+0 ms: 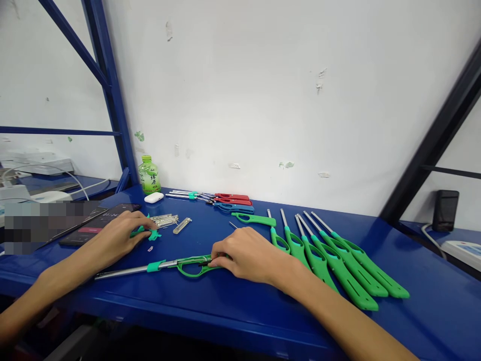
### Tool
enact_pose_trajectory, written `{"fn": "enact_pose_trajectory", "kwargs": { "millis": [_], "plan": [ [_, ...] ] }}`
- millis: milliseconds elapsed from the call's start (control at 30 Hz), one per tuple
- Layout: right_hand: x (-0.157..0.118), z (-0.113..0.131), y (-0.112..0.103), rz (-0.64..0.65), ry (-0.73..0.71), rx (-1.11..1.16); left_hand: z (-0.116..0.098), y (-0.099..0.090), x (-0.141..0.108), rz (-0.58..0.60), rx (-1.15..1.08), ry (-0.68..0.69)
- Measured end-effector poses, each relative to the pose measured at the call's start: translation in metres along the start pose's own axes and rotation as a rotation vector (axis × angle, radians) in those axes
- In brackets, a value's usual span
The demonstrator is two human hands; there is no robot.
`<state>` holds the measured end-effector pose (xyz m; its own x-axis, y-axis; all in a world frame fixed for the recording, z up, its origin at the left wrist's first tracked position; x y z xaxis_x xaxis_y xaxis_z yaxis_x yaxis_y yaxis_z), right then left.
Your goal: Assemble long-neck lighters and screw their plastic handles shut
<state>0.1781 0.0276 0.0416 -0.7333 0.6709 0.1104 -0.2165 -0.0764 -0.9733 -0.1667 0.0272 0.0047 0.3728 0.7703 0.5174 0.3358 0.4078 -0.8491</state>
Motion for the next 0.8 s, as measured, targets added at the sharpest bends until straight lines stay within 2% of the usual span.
{"fn": "enact_pose_trajectory", "kwargs": {
  "millis": [100,200,300,367,467,533,800],
  "plan": [
    [0.0,0.0,-0.001,-0.004,0.002,-0.033,0.0,-0.004,0.0,-0.023,0.001,0.006],
    [0.0,0.002,-0.002,-0.022,0.0,-0.073,-0.011,-0.01,-0.003,-0.067,0.007,0.001],
    [-0.001,0.002,-0.003,-0.03,0.001,-0.086,-0.038,-0.015,-0.007,-0.121,-0.027,0.042],
    [-0.002,0.002,-0.003,-0.032,0.001,-0.091,-0.062,-0.015,-0.011,-0.139,-0.083,0.136],
    [-0.002,0.002,-0.004,-0.031,0.004,-0.104,-0.093,-0.01,-0.015,-0.161,-0.115,0.291],
    [-0.002,0.002,-0.003,-0.028,0.008,-0.114,-0.105,-0.002,-0.018,-0.138,-0.115,0.326],
    [-0.003,0.004,-0.003,-0.026,-0.027,-0.062,-0.114,0.022,-0.014,-0.066,-0.143,0.32]
  ]
}}
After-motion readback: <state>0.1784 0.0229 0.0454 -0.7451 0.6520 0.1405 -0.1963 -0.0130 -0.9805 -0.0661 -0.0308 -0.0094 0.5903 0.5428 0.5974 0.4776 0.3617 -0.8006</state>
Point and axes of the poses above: each hand's wrist, its own x-axis towards the middle knuckle, its own y-axis out of the palm, z = x × y, the point moved 1 cm from there along x, towards the middle knuckle, and after that the axes turned 11 degrees about y, right-handed, at the moved point
